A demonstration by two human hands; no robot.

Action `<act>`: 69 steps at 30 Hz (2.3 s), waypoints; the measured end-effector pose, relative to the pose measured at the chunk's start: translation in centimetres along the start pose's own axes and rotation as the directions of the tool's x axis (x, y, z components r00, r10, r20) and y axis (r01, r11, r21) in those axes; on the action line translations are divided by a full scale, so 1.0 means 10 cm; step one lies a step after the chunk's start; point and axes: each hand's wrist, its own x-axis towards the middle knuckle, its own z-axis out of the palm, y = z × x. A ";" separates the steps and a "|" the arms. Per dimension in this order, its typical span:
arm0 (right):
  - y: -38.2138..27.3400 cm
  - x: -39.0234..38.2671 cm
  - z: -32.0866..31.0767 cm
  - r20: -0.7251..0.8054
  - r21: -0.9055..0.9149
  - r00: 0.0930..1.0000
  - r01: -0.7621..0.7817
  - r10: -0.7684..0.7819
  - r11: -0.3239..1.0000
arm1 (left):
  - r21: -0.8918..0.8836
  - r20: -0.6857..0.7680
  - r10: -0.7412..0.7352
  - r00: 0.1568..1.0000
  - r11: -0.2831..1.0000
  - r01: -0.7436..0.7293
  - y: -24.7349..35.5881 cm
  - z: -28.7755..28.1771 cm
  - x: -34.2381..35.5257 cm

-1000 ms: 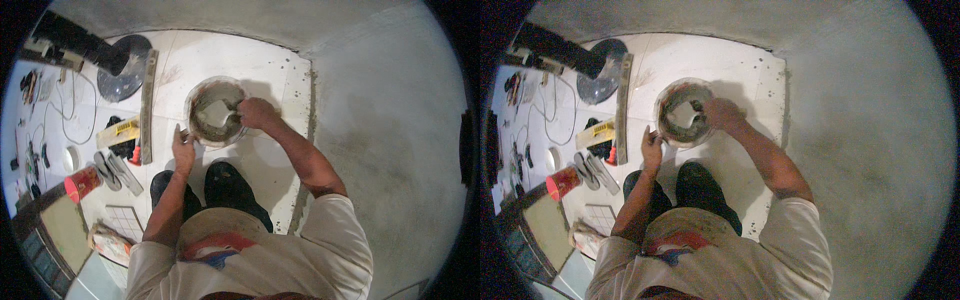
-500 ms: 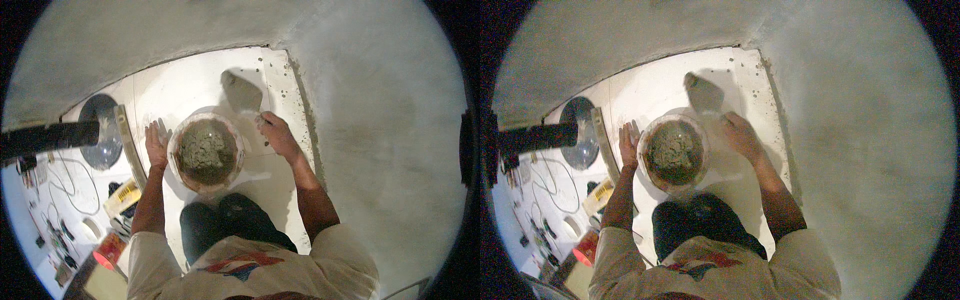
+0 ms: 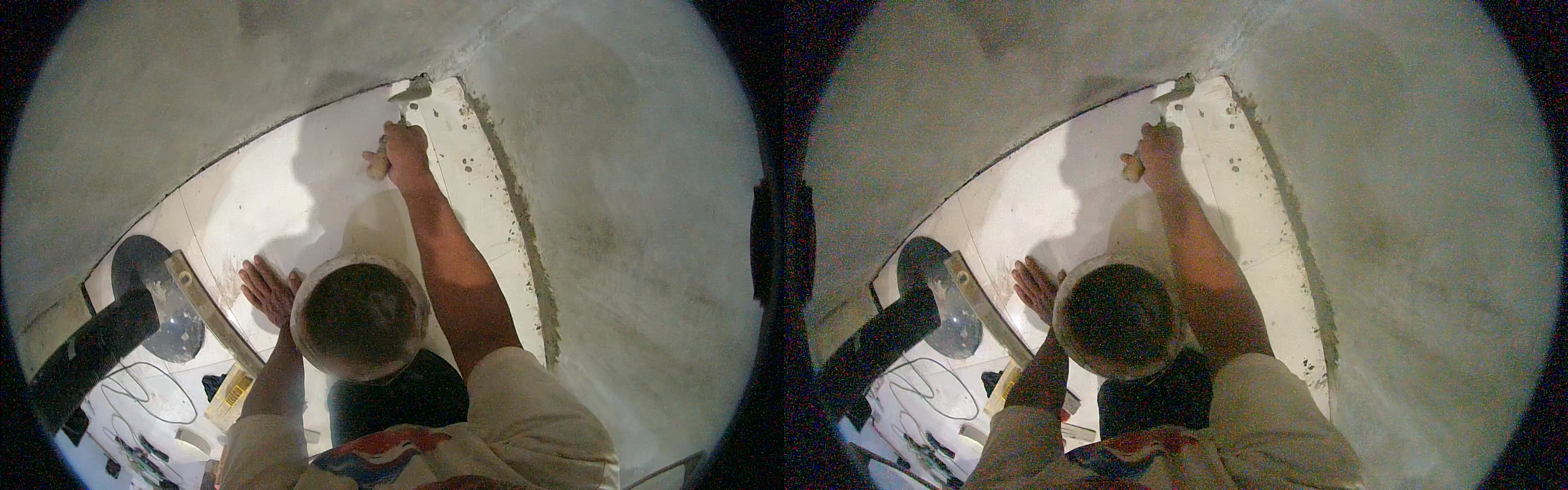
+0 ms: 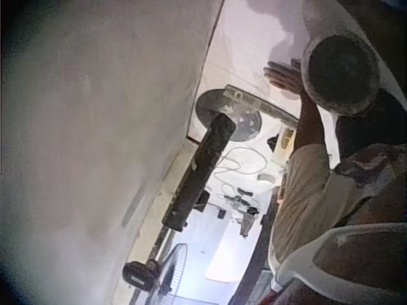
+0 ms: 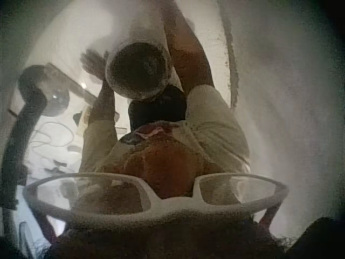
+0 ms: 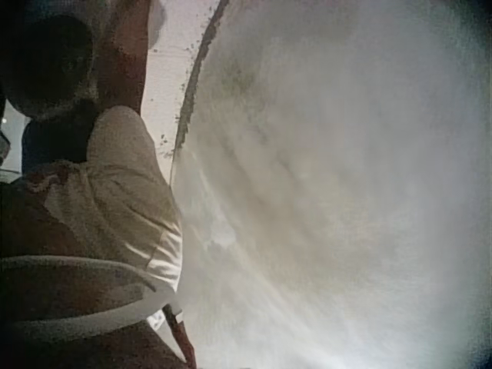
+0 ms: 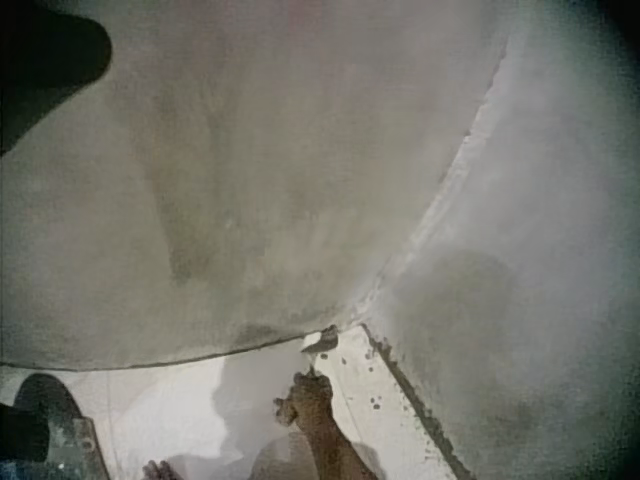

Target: The person scoops cement from a bucket using a trowel and applies it to the floor along the base of a wall. They repeatedly smooth the cement into the gap between the wall and the tiled floor.

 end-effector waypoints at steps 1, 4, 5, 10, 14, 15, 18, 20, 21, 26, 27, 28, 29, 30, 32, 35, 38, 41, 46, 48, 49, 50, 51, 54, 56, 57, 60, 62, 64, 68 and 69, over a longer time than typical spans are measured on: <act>-0.17 -0.14 0.31 0.043 0.193 0.994 -0.107 0.100 0.975 | 0.024 -0.002 -0.025 1.000 0.999 0.025 -0.13 -0.04 -0.05; -0.53 -0.09 0.71 -0.058 0.350 0.981 -0.154 0.186 0.924 | 0.035 0.013 -0.029 1.000 0.999 0.028 -0.15 -0.03 -0.03; -0.53 0.01 0.75 -0.047 0.348 0.986 -0.134 0.160 0.928 | 0.038 0.025 -0.035 0.999 0.999 0.034 -0.13 -0.04 -0.03; -0.22 0.39 0.56 0.066 0.105 0.970 0.225 -0.232 0.969 | 0.045 0.061 -0.043 0.997 0.998 0.040 -0.04 -0.07 0.01; -0.65 0.12 0.79 -0.035 0.105 0.997 -0.059 0.063 0.993 | 0.059 0.058 -0.042 0.997 0.997 0.039 -0.09 -0.08 -0.01; -0.58 0.16 0.71 -0.015 -0.018 0.999 -0.032 0.031 0.999 | 0.064 0.058 -0.026 0.998 0.998 0.022 -0.08 -0.06 0.00; -0.24 0.17 0.62 -0.009 -0.056 0.996 0.090 -0.091 0.994 | 0.045 0.058 -0.031 0.998 0.999 0.028 -0.05 -0.07 0.01; -0.21 -0.02 0.71 -0.060 0.027 0.997 0.048 -0.046 0.998 | 0.075 0.048 -0.023 0.999 0.997 0.020 -0.11 -0.05 -0.01; -0.40 -0.21 0.82 -0.096 0.068 0.995 -0.036 0.042 0.997 | 0.086 0.041 -0.024 0.999 0.996 0.020 -0.13 -0.05 -0.03; -0.38 -0.19 0.82 -0.120 0.249 0.983 -0.106 0.139 0.963 | 0.053 0.006 -0.031 0.999 0.998 0.031 -0.13 -0.11 -0.03; -0.25 -0.01 0.67 -0.113 0.076 0.991 0.085 -0.076 0.993 | 0.034 0.007 -0.009 1.000 0.999 0.009 -0.07 -0.10 -0.01; 0.05 0.31 0.43 -0.081 -0.099 0.955 0.276 -0.284 0.956 | 0.005 0.007 0.020 1.000 1.000 -0.020 0.00 -0.08 0.02; 0.10 0.36 0.50 -0.060 -0.102 0.957 0.278 -0.285 0.955 | 0.009 -0.001 0.014 1.000 1.000 -0.014 -0.02 -0.09 0.02; 0.10 0.39 0.55 -0.043 -0.106 0.955 0.286 -0.292 0.952 | 0.006 -0.013 0.012 1.000 1.000 -0.012 -0.02 -0.09 0.01; -0.50 0.04 0.94 -0.073 0.189 0.995 -0.050 0.065 0.981 | 0.036 -0.014 -0.023 1.000 0.999 0.024 -0.12 -0.06 -0.02; -0.33 -0.01 0.59 0.223 -0.586 0.940 0.342 -0.260 0.734 | 0.038 0.017 -0.009 1.000 0.999 0.008 -0.03 -0.04 0.01; -0.62 -0.84 0.62 0.070 -0.251 0.995 0.086 -0.070 0.964 | 0.062 -0.002 -0.021 1.000 0.998 0.021 -0.06 -0.03 -0.02; -1.14 -1.68 0.11 0.207 -0.419 0.978 0.058 0.034 0.906 | 0.079 -0.004 -0.017 1.000 0.997 0.017 -0.13 0.08 -0.08; -1.56 -2.71 -0.65 0.565 -0.760 0.823 0.490 0.062 0.428 | 0.021 0.009 -0.025 1.000 0.999 0.025 -0.23 0.17 -0.11; -1.81 -3.05 -0.57 0.590 -0.806 0.778 0.551 0.216 0.218 | -0.015 0.007 0.000 1.000 1.000 0.000 -0.25 0.18 -0.08; -1.82 -3.16 -0.47 0.541 -0.829 0.786 0.559 0.299 0.030 | 0.014 -0.006 0.002 1.000 1.000 -0.002 -0.17 0.15 -0.06; -1.71 -3.18 -0.37 0.490 -0.838 0.803 0.541 0.340 -0.070 | 0.028 -0.089 0.021 0.996 0.999 -0.018 -0.16 0.11 -0.04; -1.60 -3.18 -0.26 0.428 -0.838 0.822 0.517 0.377 -0.176 | -0.001 -0.114 0.045 0.992 0.999 -0.046 -0.21 0.14 -0.08; -1.19 -3.00 -0.24 0.493 -0.768 0.802 0.584 0.338 -0.263 | 0.057 -0.254 0.089 0.963 0.995 -0.077 -0.14 0.16 -0.08; -1.03 -2.96 -0.13 0.590 -0.742 0.769 0.637 0.245 -0.210 | 0.160 -0.147 0.043 0.988 0.987 -0.020 -0.20 0.21 -0.02; -0.98 -2.99 -0.13 0.600 -0.739 0.765 0.642 0.234 -0.203 | 0.214 -0.089 0.023 0.996 0.977 -0.003 -0.21 0.19 0.00; -0.92 -3.08 -0.15 0.609 -0.740 0.756 0.651 0.239 -0.172 | 0.007 -0.046 0.005 0.999 1.000 -0.004 -0.14 0.10 -0.02; -0.97 -3.15 -0.16 0.593 -0.749 0.749 0.648 0.295 -0.137 | -0.019 -0.044 0.002 0.999 1.000 -0.003 -0.10 0.02 -0.05; -0.81 -3.22 -0.21 0.571 -0.750 0.743 0.645 0.348 -0.146 | -0.032 -0.040 -0.002 0.999 0.999 0.001 -0.10 0.01 -0.06; -0.73 -3.32 -0.19 0.508 -0.832 0.776 0.554 0.374 -0.020 | -0.028 -0.012 -0.012 1.000 1.000 0.011 -0.07 -0.04 -0.06; -0.71 -3.31 -0.20 0.514 -0.826 0.757 0.563 0.402 -0.004 | -0.020 -0.032 0.000 0.999 1.000 -0.001 -0.09 -0.03 -0.06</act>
